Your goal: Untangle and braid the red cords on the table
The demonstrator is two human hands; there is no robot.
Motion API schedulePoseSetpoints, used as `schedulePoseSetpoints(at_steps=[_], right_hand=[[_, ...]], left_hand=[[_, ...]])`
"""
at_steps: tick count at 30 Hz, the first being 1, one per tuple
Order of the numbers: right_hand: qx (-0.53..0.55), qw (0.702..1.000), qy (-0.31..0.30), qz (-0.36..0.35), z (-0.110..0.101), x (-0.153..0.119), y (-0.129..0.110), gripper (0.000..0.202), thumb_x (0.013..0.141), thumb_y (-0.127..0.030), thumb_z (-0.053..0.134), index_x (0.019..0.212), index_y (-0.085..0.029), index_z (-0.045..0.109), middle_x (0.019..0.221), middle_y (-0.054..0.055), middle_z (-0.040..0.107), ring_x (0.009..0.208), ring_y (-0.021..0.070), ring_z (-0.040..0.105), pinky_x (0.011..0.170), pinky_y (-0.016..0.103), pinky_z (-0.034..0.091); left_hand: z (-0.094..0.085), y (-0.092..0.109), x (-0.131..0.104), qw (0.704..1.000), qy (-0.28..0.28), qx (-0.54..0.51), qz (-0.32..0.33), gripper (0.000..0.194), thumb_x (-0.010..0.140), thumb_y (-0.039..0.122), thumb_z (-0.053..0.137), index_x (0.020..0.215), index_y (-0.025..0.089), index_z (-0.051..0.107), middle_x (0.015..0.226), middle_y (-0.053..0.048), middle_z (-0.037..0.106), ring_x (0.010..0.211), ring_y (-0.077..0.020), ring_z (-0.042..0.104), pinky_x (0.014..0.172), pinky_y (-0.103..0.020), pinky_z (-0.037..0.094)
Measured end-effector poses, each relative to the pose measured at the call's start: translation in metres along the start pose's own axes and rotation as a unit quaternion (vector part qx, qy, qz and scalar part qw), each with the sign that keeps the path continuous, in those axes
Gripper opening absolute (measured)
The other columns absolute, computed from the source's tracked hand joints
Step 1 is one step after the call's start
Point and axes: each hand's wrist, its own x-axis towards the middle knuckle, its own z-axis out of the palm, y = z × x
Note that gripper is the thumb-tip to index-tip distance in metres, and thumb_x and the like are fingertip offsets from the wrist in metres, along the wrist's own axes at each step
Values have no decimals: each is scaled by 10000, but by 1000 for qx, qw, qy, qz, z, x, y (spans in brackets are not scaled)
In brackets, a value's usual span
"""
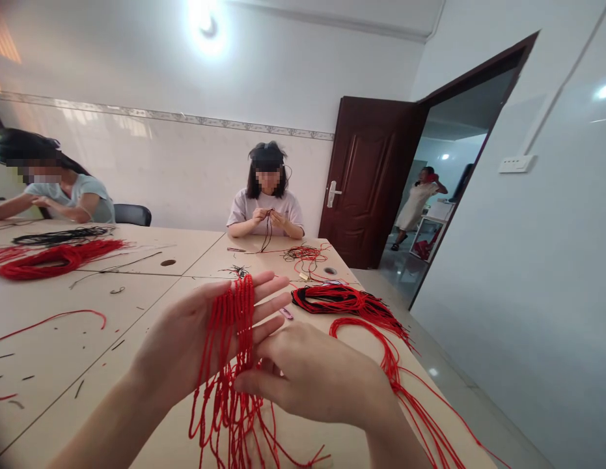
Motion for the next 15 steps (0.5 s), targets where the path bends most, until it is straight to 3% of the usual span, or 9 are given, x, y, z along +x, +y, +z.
schedulePoseSetpoints(at_steps=[5,15], right_hand=[[-11,1000,-1,3,0,-1,1,298,909,-338,476,744,-162,651,782,11,631,686,112,518,603,240,348],[-14,1000,12,-22,-1,-2,2,306,905,-340,479,729,-161,654,749,14,646,682,115,548,614,232,379]], left_hand=[[0,1,-2,1000,-4,8,-3,429,878,247,437,1248,39,504,1282,-171,537,1194,-295,488,1020,-402,379],[0,0,-3,1000,24,11,-3,524,849,225,467,1349,93,387,1320,-151,506,1267,-298,401,1083,-445,272]])
